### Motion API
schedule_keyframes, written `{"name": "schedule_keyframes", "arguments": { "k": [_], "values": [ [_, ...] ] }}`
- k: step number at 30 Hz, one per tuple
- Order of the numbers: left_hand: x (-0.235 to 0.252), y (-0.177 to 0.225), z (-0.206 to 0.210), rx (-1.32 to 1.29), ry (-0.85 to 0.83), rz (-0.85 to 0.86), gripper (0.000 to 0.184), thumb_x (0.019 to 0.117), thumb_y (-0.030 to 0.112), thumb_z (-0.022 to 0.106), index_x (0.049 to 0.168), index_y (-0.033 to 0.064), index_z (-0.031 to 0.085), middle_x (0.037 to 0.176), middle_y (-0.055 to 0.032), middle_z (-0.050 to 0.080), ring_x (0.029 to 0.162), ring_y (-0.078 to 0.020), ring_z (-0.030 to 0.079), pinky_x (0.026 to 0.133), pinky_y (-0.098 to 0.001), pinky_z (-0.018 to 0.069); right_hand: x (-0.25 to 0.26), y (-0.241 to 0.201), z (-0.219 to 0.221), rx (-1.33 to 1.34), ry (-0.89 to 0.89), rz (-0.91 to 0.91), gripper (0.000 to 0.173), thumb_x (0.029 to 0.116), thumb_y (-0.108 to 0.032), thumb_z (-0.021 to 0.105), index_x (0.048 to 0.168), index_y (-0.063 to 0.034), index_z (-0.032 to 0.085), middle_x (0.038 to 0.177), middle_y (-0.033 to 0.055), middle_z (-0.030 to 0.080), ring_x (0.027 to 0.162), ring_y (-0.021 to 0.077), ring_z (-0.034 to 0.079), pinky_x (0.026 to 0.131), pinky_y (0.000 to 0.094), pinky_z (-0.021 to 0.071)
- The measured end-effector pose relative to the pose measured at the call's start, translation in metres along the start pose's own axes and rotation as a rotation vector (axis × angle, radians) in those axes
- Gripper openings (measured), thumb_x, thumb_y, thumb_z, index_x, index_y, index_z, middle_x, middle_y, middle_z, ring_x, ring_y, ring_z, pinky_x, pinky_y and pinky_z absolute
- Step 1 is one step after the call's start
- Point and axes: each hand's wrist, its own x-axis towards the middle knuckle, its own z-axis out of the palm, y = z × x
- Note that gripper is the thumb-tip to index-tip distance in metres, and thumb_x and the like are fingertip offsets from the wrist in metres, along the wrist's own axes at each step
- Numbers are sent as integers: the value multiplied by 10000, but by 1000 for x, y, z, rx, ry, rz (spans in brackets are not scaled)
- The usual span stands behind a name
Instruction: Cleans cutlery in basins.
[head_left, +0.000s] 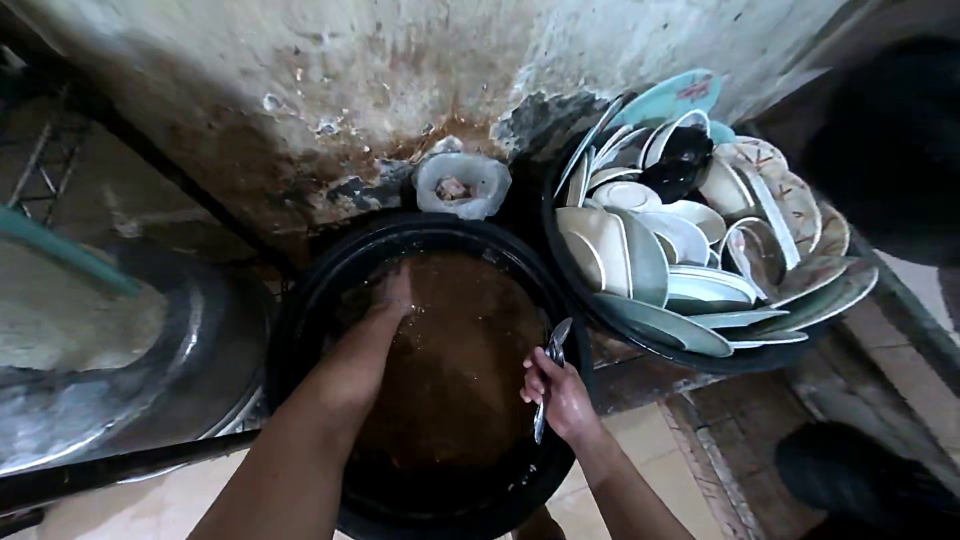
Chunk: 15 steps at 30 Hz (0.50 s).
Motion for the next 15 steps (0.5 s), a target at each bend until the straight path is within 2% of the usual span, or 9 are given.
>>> {"name": "schedule_keyframes", "arguments": {
  "k": [2,4,5,7,8,10,12,13,15],
  "values": [
    [1,20,5,44,-53,9,821,850,185,810,1555,42,415,1631,-241,329,1459,-471,377,1136,-690,356,0,1,0,9,6,7,348,1097,-270,430,937,-32,627,544,-19,445,453,107,469,541,302,524],
    [3,44,11,111,-86,7,645,870,331,778,1397,6,596,1612,-250,350,1486,-457,321,1171,-710,251,0,1,-1,8,2,9,353,1096,-276,431,934,-29,625,540,-18,441,450,104,467,538,300,523],
    [3,55,14,154,-105,7,622,878,376,760,1354,-3,630,1602,-256,366,1489,-458,315,1171,-724,223,1,1,-1,8,1,5,351,1094,-275,437,934,-26,626,540,-17,441,448,105,467,533,302,524],
    [0,78,22,211,-150,38,634,904,389,745,1361,-31,616,1578,-295,381,1486,-494,297,1164,-759,177,0,0,0,7,0,-6,347,1095,-270,433,937,-27,623,549,-19,434,452,105,457,530,303,515],
    [-3,90,29,249,-149,64,607,896,375,749,1327,-37,632,1509,-306,464,1442,-513,357,1139,-777,209,0,0,0,6,0,-7,348,1096,-270,428,937,-26,620,551,-18,431,454,106,454,530,305,512],
    [-8,110,41,260,-184,101,493,933,291,721,1289,-44,658,1481,-287,507,1439,-500,374,1161,-761,208,1,1,0,16,7,-2,352,1098,-267,428,935,-21,620,550,-15,433,455,113,461,530,311,518],
    [-22,124,47,201,-192,172,323,965,157,682,1230,-27,692,1397,-256,589,1361,-456,490,1155,-663,335,1,0,1,27,21,-3,346,1098,-255,428,932,-16,616,545,-14,432,448,114,464,522,311,520],
    [-27,128,49,145,-178,210,309,969,104,662,1254,-16,682,1373,-262,602,1326,-462,524,1131,-652,379,0,0,2,29,25,-1,344,1101,-256,427,937,-16,613,546,-15,431,447,113,461,518,307,516],
    [-32,133,57,76,-179,268,380,989,63,623,1367,22,626,1415,-275,569,1333,-481,513,1147,-676,336,0,0,3,35,30,7,340,1103,-259,424,948,-20,609,548,-17,434,446,108,460,510,299,512]
  ]
}}
